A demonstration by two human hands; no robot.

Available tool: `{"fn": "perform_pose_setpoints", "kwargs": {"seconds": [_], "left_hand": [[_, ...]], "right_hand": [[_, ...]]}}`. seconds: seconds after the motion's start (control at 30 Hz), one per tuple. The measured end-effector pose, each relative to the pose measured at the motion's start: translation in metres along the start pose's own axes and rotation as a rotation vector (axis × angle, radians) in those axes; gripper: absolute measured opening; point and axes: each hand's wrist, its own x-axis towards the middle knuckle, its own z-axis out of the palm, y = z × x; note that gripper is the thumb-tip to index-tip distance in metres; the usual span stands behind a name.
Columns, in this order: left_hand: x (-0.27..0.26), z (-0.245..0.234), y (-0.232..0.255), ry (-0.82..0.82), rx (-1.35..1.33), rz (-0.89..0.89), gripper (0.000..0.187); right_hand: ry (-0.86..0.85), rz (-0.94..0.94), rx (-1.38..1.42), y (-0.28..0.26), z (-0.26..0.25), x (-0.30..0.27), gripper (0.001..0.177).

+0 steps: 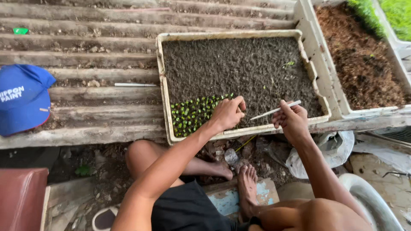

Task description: The person uses a white stick to lift small seedlings from a tray of soil and places them into a second tray filled with brown substrate. The person works methodically, moving seedlings one by one from the crowded tray to the new tray.

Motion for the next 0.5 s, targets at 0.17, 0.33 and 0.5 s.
{"fn": "perform_pose_setpoints", "kwargs": {"seconds": [0.17, 0.33, 0.5], "left_hand": [[0.012, 0.012, -0.016, 0.019, 0.066, 0.024, 0.014], [0.006, 0.007, -0.011, 0.033, 0.106, 0.048, 0.011], [0.011, 0.008, -0.021, 0.05, 0.089, 0.053, 0.011]], "right_hand": [[-0.024, -0.017, -0.039, -0.019, 0.043, -0.03, 0.022], [-0.021, -0.002, -0.078, -0.015, 0.056, -0.041, 0.018], [-0.012, 0.022, -0.131, -0.004, 0.051, -0.043, 0.02]]}}
